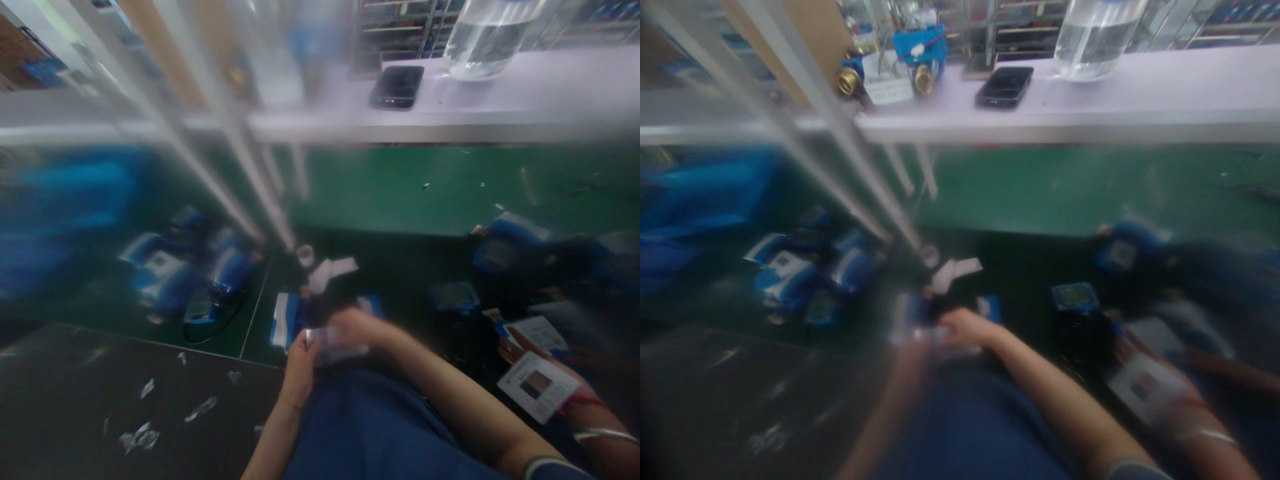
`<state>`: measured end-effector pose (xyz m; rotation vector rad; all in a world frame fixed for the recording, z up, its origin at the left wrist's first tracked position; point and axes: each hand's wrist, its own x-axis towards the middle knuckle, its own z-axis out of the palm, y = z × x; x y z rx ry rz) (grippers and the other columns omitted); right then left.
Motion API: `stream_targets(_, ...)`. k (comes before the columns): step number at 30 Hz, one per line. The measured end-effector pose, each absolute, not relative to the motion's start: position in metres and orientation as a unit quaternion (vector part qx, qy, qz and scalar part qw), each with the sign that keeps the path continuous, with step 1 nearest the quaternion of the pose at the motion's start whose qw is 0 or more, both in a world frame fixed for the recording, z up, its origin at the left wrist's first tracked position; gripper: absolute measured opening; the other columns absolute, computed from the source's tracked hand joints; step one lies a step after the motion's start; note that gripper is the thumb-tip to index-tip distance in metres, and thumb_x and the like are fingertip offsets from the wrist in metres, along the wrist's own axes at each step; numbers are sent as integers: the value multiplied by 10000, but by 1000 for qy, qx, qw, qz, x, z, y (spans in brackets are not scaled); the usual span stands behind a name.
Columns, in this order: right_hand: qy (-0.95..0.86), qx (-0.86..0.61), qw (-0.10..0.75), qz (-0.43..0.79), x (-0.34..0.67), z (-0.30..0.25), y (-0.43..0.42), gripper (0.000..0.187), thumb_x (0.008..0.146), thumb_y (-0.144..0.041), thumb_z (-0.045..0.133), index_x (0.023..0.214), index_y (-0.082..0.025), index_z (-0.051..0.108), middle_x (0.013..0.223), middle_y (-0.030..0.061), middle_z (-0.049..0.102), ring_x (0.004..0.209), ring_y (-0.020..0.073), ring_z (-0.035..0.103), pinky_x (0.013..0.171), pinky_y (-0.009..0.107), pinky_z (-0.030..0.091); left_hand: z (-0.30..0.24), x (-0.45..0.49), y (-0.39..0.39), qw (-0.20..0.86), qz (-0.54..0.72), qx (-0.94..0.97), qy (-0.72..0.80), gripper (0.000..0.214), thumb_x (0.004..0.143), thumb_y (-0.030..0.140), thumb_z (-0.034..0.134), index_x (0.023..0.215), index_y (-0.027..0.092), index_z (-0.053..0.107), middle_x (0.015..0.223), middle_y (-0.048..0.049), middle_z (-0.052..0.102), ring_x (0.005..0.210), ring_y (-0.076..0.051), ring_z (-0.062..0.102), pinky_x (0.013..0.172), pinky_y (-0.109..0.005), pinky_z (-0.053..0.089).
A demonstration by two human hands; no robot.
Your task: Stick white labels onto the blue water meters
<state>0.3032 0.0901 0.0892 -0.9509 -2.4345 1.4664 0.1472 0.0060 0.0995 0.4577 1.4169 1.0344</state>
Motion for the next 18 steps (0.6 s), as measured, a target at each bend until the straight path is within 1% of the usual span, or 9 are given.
stream_targets(1,-814,-335,54,471,305,89,97,211,682,-338,567,798,-170,618,736,-2,599,617,103,514,549,194,360,97,146,7,600,451,212,625,243,580,302,680,745,164,569,674,-21,588,661,-142,558,625,-235,443)
stream_targets(2,-811,-371,50,450,309,86,107,186,692,-333,552,737,-164,616,693,-2,591,592,100,501,534,195,341,95,144,8,582,456,226,635,221,585,280,676,734,167,559,683,-16,581,675,-135,552,644,-229,438)
stream_targets(5,-765,-507,77,389,334,71,154,180,700,-312,546,787,-175,624,764,14,610,659,124,522,559,203,334,88,137,10,554,473,237,643,208,624,255,642,780,167,536,750,-18,569,721,-126,541,681,-230,431)
stream_targets(6,-753,-533,76,379,344,64,171,186,699,-295,547,819,-177,627,794,21,614,689,135,531,568,205,338,86,135,10,557,475,228,642,216,638,267,629,801,165,532,766,-22,566,722,-128,541,677,-238,434)
stream_targets(7,-745,-548,64,376,354,57,186,162,690,-267,552,794,-172,632,779,24,616,698,144,534,577,209,341,85,134,10,562,473,219,642,225,648,286,620,813,162,531,769,-25,564,712,-131,542,664,-246,439)
stream_targets(10,-730,-562,13,389,376,33,217,84,589,-141,607,665,-160,635,694,17,611,690,155,540,613,213,358,82,131,7,574,461,192,649,230,642,330,622,783,165,546,707,-22,566,649,-143,545,608,-261,443)
stream_targets(12,-726,-565,-3,393,381,18,228,133,502,-79,639,607,-160,626,665,12,608,677,158,544,628,219,371,79,130,5,576,453,181,656,211,623,338,637,735,176,563,659,-22,572,612,-157,546,575,-271,439)
stream_targets(14,-722,-576,-4,382,378,3,235,196,459,-71,663,628,-164,628,715,22,618,720,173,551,664,234,383,75,129,3,574,450,173,662,193,604,340,651,695,187,575,634,-26,579,595,-175,551,557,-285,435)
stream_targets(18,-702,-623,25,345,354,-20,252,279,491,-174,697,761,-158,630,924,98,604,908,235,531,780,308,380,67,128,2,554,446,170,682,187,581,356,665,657,203,589,632,-31,589,594,-195,556,556,-301,429)
